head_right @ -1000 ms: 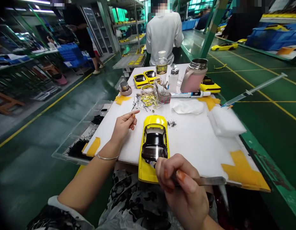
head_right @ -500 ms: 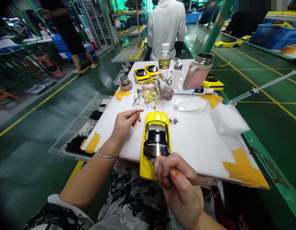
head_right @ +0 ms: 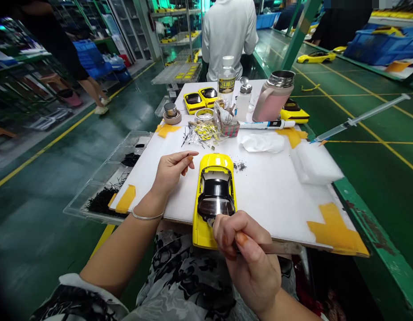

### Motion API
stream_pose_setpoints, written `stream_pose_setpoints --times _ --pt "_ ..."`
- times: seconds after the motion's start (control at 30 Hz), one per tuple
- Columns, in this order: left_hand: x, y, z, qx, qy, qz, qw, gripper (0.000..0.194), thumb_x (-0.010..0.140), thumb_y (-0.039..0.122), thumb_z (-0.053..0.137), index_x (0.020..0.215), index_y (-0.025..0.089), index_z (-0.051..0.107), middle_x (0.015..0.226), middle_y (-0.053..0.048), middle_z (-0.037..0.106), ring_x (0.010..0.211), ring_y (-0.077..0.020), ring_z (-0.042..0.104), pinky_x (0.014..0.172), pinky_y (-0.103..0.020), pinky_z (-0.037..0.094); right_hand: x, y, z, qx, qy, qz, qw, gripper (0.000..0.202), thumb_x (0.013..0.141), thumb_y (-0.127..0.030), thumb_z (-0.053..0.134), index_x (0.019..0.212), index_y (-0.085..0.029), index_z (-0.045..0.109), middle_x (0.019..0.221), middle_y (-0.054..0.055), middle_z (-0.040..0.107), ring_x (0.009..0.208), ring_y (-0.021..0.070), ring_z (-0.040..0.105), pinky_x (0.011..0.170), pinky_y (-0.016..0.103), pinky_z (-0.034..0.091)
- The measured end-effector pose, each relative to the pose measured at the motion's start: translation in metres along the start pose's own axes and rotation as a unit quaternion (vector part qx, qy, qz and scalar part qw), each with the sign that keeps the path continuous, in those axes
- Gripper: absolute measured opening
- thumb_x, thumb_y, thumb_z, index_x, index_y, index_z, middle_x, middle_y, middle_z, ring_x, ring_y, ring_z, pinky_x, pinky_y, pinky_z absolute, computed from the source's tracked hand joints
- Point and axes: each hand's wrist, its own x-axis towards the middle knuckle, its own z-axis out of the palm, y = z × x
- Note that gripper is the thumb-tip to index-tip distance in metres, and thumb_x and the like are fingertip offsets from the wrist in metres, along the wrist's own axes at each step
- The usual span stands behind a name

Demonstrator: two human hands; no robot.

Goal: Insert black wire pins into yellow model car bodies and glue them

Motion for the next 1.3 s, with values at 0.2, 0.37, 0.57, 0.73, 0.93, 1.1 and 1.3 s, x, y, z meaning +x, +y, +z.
stream_pose_setpoints --times 0.2,0.37,0.57,0.73,0.93,1.1,1.3 --pt "0.0 0.0 0.0 0.008 -0.002 0.0 1.0 0.032 0.085 0.039 0.073 0.104 0.015 0.083 0.067 -0.003 0.069 0.053 -0.0086 0.047 0.049 -0.022 0.037 0.0 -0.002 -0.002 -0.004 -0.006 0.004 1.0 0.028 0.098 -0.036 0.051 0.074 -0.021 0.056 0.057 -0.001 0.035 0.057 0.0146 0.037 0.055 0.029 0.03" --pt "0.0 0.002 0.0 0.012 0.0 0.003 1.0 0.031 0.084 0.038 0.074 0.103 0.016 0.084 0.067 -0.003 0.069 0.053 -0.0083 0.046 0.05 -0.022 0.038 0.003 -0.019 -0.012 0.007 0.011 0.028 1.0 0.028 0.096 -0.038 0.054 0.074 -0.021 0.057 0.055 -0.002 0.031 0.054 0.0133 0.033 0.047 0.025 0.025" --pt "-0.002 0.004 0.001 0.013 0.002 0.003 1.0 0.031 0.084 0.039 0.075 0.103 0.016 0.084 0.068 -0.003 0.069 0.054 -0.0085 0.046 0.052 -0.022 0.039 0.007 -0.041 -0.025 0.006 0.08 0.049 0.996 0.025 0.091 -0.038 0.059 0.072 -0.022 0.059 0.053 -0.002 0.026 0.052 0.0128 0.029 0.042 0.022 0.021" --pt "-0.002 0.005 0.0 0.021 0.003 0.004 1.0 0.03 0.084 0.037 0.074 0.102 0.016 0.084 0.067 -0.003 0.069 0.053 -0.0083 0.046 0.051 -0.022 0.039 0.007 -0.041 -0.028 0.012 0.093 0.057 0.994 0.025 0.091 -0.037 0.058 0.071 -0.021 0.058 0.053 -0.002 0.025 0.052 0.013 0.029 0.041 0.021 0.02" --pt "-0.002 0.005 0.001 0.034 0.004 0.004 0.999 0.029 0.085 0.035 0.074 0.103 0.016 0.084 0.067 -0.002 0.068 0.054 -0.0085 0.047 0.052 -0.022 0.039 0.01 -0.038 -0.029 0.007 0.074 0.044 0.996 0.025 0.092 -0.036 0.056 0.072 -0.021 0.059 0.053 -0.003 0.026 0.052 0.0126 0.027 0.04 0.02 0.021" --pt "-0.002 0.004 0.001 0.039 0.003 0.003 0.999 0.028 0.084 0.035 0.074 0.103 0.016 0.084 0.067 -0.002 0.069 0.055 -0.0088 0.047 0.052 -0.022 0.039 0.015 -0.042 -0.032 -0.013 0.056 0.049 0.997 0.027 0.093 -0.036 0.054 0.071 -0.021 0.058 0.053 -0.003 0.026 0.051 0.0125 0.028 0.04 0.02 0.021" --pt "-0.001 0.001 -0.001 0.042 -0.001 -0.002 0.999 0.032 0.084 0.038 0.074 0.104 0.016 0.083 0.066 -0.002 0.069 0.052 -0.0087 0.046 0.052 -0.023 0.039 0.023 -0.047 -0.036 -0.03 -0.006 0.098 0.995 0.028 0.096 -0.037 0.051 0.074 -0.02 0.058 0.057 -0.002 0.032 0.052 0.0113 0.027 0.043 0.021 0.02"
